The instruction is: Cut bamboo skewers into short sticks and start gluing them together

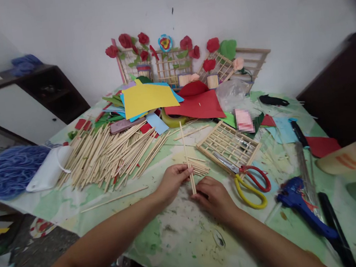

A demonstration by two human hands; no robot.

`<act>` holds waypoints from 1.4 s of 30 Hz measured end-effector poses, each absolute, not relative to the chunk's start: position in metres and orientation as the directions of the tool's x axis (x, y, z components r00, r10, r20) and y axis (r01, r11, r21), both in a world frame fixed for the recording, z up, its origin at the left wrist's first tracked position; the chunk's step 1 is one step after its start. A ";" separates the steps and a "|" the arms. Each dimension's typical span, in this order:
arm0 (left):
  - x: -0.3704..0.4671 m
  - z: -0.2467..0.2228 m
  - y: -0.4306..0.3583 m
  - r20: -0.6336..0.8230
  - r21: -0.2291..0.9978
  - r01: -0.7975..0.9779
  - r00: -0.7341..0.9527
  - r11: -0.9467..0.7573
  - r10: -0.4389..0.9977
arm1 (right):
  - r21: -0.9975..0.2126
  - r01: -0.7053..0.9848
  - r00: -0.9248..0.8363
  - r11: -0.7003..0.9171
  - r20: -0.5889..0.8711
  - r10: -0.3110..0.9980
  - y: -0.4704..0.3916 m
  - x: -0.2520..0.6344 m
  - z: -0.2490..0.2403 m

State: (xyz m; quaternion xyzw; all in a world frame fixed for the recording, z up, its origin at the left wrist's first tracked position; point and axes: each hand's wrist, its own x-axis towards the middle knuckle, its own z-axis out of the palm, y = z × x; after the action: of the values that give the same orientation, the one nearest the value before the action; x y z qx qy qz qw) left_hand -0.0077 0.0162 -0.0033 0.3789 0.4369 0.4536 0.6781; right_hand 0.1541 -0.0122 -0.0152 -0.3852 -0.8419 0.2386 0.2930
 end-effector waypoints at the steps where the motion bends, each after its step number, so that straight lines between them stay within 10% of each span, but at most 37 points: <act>1: -0.008 -0.003 0.016 -0.250 0.911 -0.276 0.219 0.306 0.943 | -0.625 0.510 -0.530 0.592 0.313 0.788 -0.012 0.154 -0.015; 10: -0.007 -0.004 0.012 -0.257 0.922 -0.220 0.269 0.319 0.928 | -0.587 0.531 -0.557 0.611 0.301 0.774 -0.013 0.151 -0.015; 16: -0.007 -0.004 0.013 -0.278 0.928 -0.183 0.237 0.324 0.931 | -0.348 0.746 -0.481 0.567 0.307 0.821 -0.020 0.174 0.007; 25: -0.009 -0.006 0.015 -0.299 0.930 -0.150 0.227 0.337 0.927 | -0.014 0.999 -0.045 0.051 0.276 0.960 -0.010 0.262 0.013; 32: -0.012 0.006 0.002 -0.045 0.997 0.077 0.230 0.028 0.972 | -0.060 0.997 -0.024 0.039 0.240 0.971 -0.013 0.264 0.008; 42: -0.004 -0.001 0.011 -0.165 0.982 -0.053 0.204 0.179 0.965 | -0.270 0.963 0.027 0.007 0.123 0.992 -0.022 0.252 0.004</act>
State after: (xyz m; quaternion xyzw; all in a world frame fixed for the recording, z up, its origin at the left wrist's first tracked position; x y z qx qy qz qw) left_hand -0.0044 0.0111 -0.0010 0.4841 0.4711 0.4198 0.6062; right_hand 0.2516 -0.0222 0.0042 -0.7026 -0.6956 0.0517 0.1408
